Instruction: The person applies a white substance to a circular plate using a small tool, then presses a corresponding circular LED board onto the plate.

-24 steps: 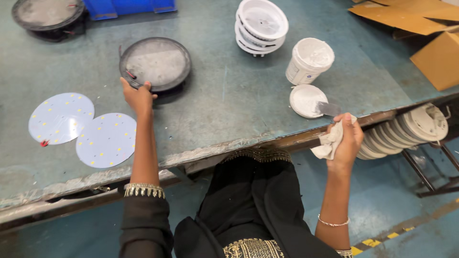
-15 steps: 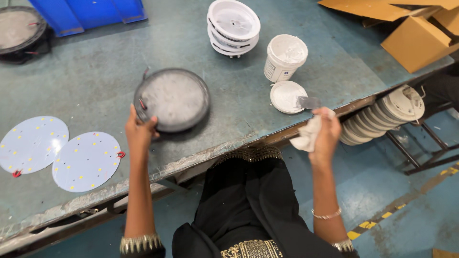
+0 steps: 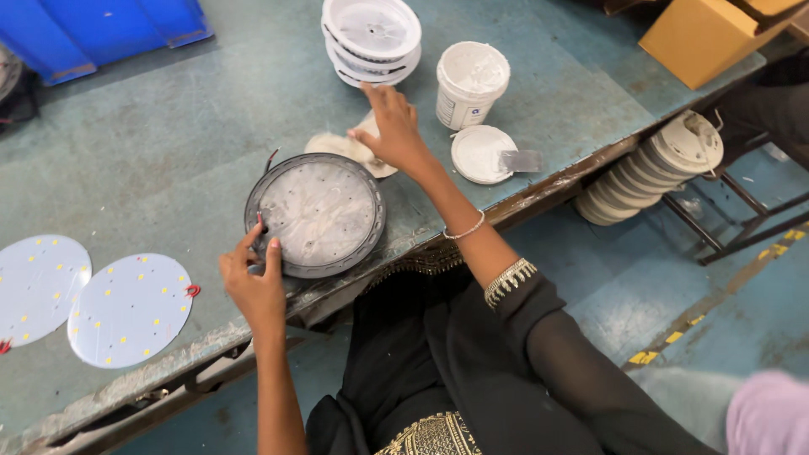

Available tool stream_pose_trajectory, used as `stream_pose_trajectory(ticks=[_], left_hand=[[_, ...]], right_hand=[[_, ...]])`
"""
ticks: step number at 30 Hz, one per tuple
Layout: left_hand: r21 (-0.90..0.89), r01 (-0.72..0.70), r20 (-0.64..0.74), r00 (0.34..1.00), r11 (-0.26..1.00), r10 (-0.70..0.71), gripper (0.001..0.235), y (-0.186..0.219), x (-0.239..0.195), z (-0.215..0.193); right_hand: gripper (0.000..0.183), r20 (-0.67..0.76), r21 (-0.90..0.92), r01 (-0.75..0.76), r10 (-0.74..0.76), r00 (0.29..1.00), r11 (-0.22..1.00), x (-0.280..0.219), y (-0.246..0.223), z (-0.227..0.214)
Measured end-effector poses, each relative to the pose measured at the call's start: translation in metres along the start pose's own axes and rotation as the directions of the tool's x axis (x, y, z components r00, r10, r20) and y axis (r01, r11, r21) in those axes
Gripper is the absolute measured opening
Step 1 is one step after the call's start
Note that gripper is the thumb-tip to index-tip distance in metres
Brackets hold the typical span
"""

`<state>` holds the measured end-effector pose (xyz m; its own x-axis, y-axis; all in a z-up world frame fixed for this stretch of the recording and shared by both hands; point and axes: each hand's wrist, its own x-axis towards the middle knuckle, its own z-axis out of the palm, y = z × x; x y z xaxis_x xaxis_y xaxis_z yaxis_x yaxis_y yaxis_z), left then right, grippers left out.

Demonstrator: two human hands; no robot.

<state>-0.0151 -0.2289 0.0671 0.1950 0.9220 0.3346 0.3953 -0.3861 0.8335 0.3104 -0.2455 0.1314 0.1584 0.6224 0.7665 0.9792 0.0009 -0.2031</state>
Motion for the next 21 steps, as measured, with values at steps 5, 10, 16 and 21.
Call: stream_pose_trajectory(ticks=[5, 10, 16, 21], left_hand=[[-0.147, -0.044, 0.084, 0.995, 0.988, 0.056, 0.04, -0.009, 0.012, 0.0], [-0.168, -0.09, 0.09, 0.99, 0.982, 0.106, 0.036, -0.024, 0.021, 0.01], [-0.381, -0.041, 0.037, 0.998, 0.924, 0.06, 0.023, -0.032, 0.023, 0.022], [-0.328, -0.072, 0.003, 0.997, 0.942, 0.077, 0.019, -0.032, 0.023, 0.023]], right_hand=[[0.057, -0.316, 0.168, -0.476, 0.505, 0.804, 0.863, -0.07, 0.064, -0.038], [0.071, -0.257, -0.321, -0.888, 0.873, 0.415, 0.328, -0.149, 0.147, -0.123], [0.047, 0.014, -0.139, -0.909, 0.919, 0.394, 0.392, -0.172, 0.188, -0.133], [0.026, 0.09, 0.157, -0.808, 0.807, 0.584, 0.567, -0.149, 0.189, -0.129]])
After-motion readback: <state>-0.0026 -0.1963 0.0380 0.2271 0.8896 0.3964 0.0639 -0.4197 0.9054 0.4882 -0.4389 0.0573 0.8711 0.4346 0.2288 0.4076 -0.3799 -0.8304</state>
